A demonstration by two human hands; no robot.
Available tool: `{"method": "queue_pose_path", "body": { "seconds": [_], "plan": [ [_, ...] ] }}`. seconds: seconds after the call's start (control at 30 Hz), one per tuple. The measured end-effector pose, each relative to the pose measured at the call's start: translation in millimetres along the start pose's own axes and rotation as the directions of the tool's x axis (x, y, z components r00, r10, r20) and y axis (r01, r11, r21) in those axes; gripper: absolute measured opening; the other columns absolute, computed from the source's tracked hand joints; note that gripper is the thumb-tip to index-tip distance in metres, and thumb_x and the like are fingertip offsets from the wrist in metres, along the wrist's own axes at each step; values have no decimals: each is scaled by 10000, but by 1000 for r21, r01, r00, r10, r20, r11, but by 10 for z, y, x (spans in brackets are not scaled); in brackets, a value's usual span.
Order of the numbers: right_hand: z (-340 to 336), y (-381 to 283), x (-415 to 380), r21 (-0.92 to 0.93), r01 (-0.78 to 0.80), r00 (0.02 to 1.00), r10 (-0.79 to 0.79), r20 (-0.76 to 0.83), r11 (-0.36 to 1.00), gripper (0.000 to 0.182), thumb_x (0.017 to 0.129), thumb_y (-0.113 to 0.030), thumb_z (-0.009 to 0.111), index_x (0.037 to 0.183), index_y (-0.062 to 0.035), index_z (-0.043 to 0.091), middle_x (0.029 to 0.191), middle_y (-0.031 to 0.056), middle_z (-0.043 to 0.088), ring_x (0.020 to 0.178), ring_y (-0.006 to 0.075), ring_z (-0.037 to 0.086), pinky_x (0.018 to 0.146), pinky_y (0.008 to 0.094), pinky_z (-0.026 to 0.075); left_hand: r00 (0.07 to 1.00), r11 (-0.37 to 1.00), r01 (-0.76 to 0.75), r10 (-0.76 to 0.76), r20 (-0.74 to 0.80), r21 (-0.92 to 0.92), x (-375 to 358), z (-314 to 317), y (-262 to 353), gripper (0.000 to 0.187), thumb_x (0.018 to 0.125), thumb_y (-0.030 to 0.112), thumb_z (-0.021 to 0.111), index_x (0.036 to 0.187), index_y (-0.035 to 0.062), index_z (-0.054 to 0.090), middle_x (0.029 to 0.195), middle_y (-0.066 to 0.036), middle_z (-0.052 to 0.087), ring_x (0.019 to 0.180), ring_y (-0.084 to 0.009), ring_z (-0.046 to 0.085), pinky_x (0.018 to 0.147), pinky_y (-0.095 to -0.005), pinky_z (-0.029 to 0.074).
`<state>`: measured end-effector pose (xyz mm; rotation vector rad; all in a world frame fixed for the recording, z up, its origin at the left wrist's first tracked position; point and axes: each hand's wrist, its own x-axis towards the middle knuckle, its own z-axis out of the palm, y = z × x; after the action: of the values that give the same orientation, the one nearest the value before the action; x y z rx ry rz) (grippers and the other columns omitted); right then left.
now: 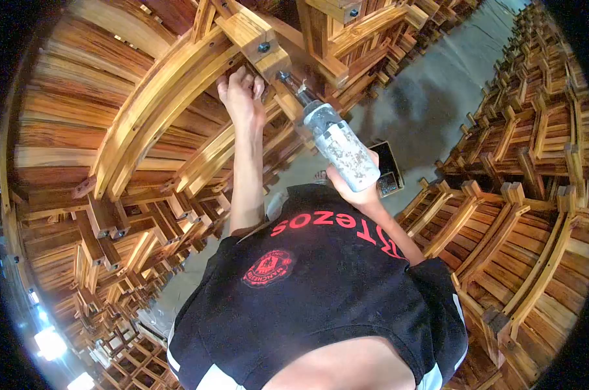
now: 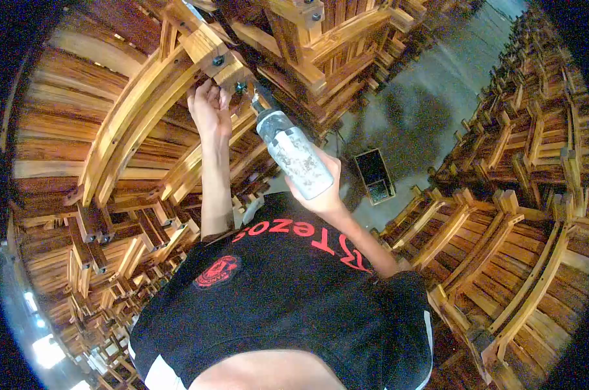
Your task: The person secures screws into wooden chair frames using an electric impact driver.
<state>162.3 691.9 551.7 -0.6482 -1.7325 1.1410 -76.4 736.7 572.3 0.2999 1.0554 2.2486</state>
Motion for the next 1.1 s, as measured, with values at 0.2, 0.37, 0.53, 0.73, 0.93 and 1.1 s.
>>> {"method": "queue_pose_path", "body": {
  "seconds": [0.2,0.37,0.53,0.73,0.93,1.1],
  "plan": [
    [85,-24,42,32,-15,1000,15,-20,999,466,623,-49,682,1064,65,583,929,142,666,827,177,652,759,277,490,996,995,82,-79,-41,64,-92,116,-97,279,886,57,439,1094,149,277,971,-119,537,760,-202,556,516,-297,410],
    [119,39,79,-73,8,1000,-7,19,997,469,627,-44,675,1073,65,579,929,141,667,815,177,655,760,276,493,998,996,47,-49,29,71,39,-54,-122,325,881,50,417,1148,176,282,957,-86,513,697,-167,512,463,-275,381],
    [121,27,56,2,-50,999,50,-17,999,483,614,-59,684,1069,65,578,921,139,668,810,183,658,758,279,495,995,995,98,-98,7,18,33,5,-113,426,868,13,388,1223,216,272,760,-52,487,480,-90,386,375,-213,268],
    [107,119,27,-53,8,1000,-8,11,999,504,603,-79,698,1067,69,572,914,144,667,801,194,661,748,286,497,994,991,106,-106,-9,80,-75,-15,-63,441,867,38,401,1270,168,279,686,-15,380,493,-98,350,393,-228,279],
    [-59,188,-206,-75,-34,999,34,2,997,496,612,-69,698,1068,77,567,916,143,667,804,172,652,743,283,494,903,904,427,-425,-60,37,-478,-385,-23,350,895,93,414,1232,9,381,743,-41,453,670,-140,454,609,-274,413],
    [-301,297,-477,-66,-218,963,204,-176,974,435,623,-74,693,1023,70,601,897,134,673,794,162,652,741,282,494,797,739,557,-604,5,379,-806,-992,-384,390,877,-71,424,1255,-11,347,907,-176,583,753,-213,573,671,-290,472]
  ]
}}
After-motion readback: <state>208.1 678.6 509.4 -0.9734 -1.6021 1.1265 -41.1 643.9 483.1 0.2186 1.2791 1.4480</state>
